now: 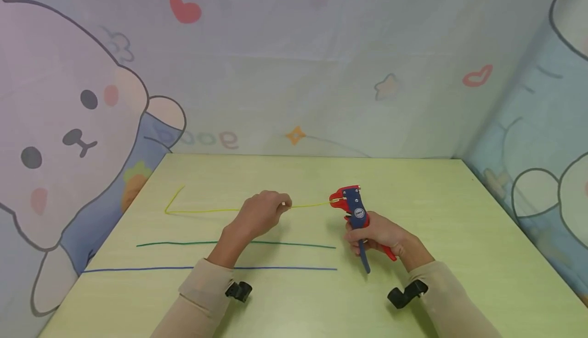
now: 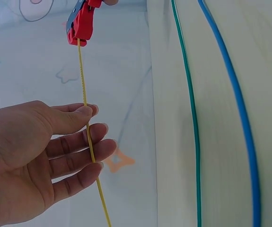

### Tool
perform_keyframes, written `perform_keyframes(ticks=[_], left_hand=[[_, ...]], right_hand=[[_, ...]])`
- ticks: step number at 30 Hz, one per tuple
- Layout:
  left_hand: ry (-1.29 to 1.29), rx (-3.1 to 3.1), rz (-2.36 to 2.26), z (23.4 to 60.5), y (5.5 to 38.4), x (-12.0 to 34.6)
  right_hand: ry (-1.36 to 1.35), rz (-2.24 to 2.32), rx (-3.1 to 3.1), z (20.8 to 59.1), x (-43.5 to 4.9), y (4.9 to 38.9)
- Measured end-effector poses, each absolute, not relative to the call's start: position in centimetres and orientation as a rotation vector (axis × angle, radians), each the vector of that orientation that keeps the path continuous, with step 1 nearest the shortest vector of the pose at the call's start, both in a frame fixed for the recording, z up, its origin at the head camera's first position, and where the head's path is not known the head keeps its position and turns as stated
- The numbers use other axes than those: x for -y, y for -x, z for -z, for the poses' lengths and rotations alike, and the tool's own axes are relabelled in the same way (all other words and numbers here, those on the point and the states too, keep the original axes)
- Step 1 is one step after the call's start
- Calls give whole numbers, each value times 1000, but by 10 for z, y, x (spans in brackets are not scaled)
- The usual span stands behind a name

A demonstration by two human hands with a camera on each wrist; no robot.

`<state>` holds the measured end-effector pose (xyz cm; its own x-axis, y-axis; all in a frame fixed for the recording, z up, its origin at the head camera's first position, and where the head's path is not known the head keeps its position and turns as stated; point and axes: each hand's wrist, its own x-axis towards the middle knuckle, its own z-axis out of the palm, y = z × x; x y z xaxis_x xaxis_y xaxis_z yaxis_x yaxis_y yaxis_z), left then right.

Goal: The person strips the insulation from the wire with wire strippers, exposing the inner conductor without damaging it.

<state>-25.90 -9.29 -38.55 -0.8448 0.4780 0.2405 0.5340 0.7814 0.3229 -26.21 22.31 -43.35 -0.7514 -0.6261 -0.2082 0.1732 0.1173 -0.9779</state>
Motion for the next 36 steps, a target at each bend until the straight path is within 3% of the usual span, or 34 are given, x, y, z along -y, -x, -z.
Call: perform_keyframes(ticks=[36], left_hand=[[774, 2764, 577, 390, 264, 95]], right_hand=[[403, 1791, -1820, 429, -200, 246]])
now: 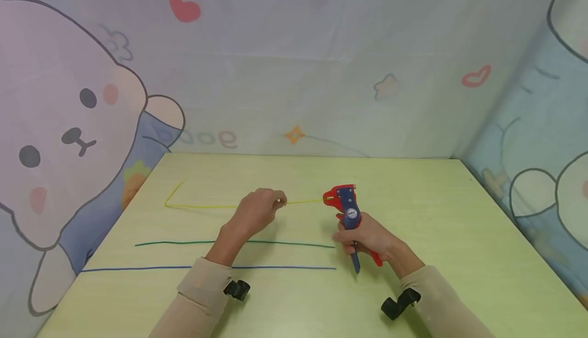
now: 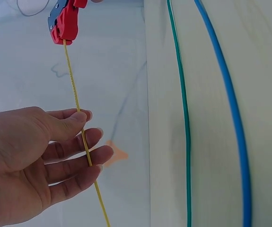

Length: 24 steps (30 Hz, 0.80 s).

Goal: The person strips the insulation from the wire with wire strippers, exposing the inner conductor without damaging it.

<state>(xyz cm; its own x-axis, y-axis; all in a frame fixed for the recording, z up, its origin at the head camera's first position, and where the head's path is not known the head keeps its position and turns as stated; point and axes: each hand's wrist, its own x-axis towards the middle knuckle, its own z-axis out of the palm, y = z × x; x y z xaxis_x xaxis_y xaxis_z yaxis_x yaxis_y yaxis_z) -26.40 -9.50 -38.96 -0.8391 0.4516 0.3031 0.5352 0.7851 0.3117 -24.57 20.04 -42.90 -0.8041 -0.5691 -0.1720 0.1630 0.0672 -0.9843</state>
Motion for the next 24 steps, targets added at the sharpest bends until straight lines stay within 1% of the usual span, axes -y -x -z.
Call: perform_keyframes(ticks=[15, 24], left_hand=[[763, 2783, 607, 390, 264, 98], [744, 2786, 593, 391, 268, 98]], right_hand=[[359, 1853, -1842, 427, -192, 240], [382, 1851, -1802, 427, -193, 242]])
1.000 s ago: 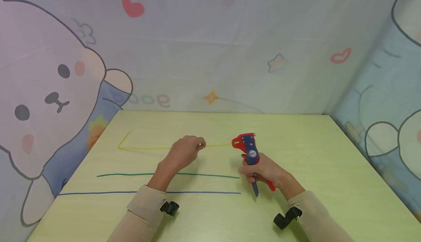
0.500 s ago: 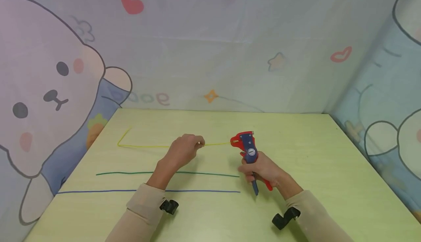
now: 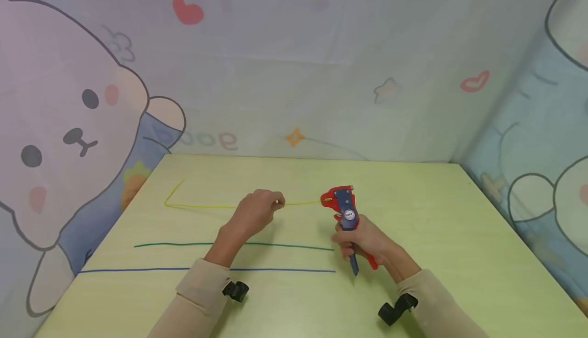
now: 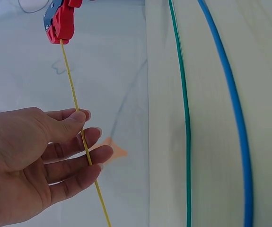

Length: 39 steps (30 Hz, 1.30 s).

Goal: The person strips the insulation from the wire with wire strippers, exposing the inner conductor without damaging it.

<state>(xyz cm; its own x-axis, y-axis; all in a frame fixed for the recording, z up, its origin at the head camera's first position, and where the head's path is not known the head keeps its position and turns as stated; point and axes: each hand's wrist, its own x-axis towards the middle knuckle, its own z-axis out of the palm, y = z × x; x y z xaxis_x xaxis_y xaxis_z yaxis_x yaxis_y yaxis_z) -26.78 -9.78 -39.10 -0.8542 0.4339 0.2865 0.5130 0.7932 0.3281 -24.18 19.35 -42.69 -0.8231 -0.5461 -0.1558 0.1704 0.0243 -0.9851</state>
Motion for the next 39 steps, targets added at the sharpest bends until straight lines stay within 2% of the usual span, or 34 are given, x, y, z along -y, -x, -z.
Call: perform_keyframes(ticks=[39], left_hand=[[782, 2801, 602, 386, 264, 98]], right_hand=[[513, 1795, -1743, 422, -204, 242]])
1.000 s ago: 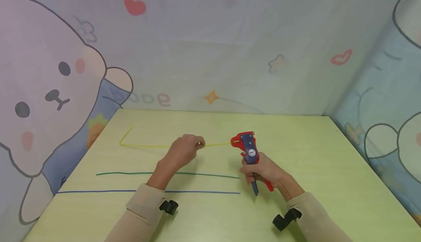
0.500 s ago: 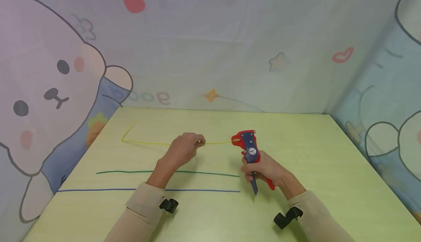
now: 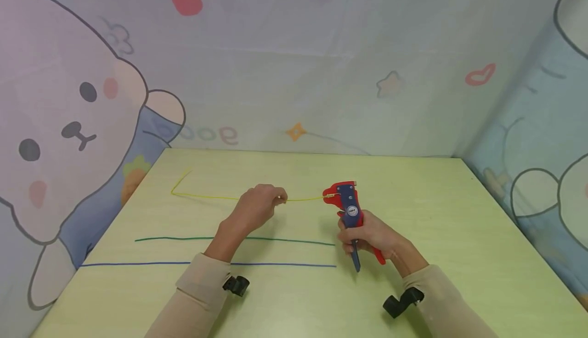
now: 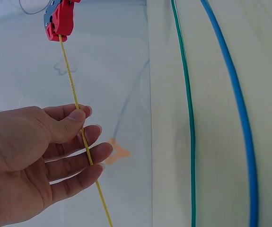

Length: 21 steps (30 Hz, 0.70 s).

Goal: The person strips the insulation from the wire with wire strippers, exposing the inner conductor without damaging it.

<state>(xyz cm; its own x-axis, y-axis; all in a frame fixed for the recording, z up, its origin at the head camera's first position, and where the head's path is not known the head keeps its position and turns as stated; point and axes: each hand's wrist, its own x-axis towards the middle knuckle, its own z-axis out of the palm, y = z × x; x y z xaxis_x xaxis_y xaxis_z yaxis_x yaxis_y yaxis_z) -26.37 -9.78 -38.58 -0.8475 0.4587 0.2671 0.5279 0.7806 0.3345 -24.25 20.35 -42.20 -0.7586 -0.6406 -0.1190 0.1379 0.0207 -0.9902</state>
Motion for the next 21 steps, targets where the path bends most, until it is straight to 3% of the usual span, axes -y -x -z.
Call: perform_keyframes(ticks=[21], left_hand=[[790, 2794, 610, 385, 264, 100]], right_hand=[[490, 1783, -1748, 421, -204, 242]])
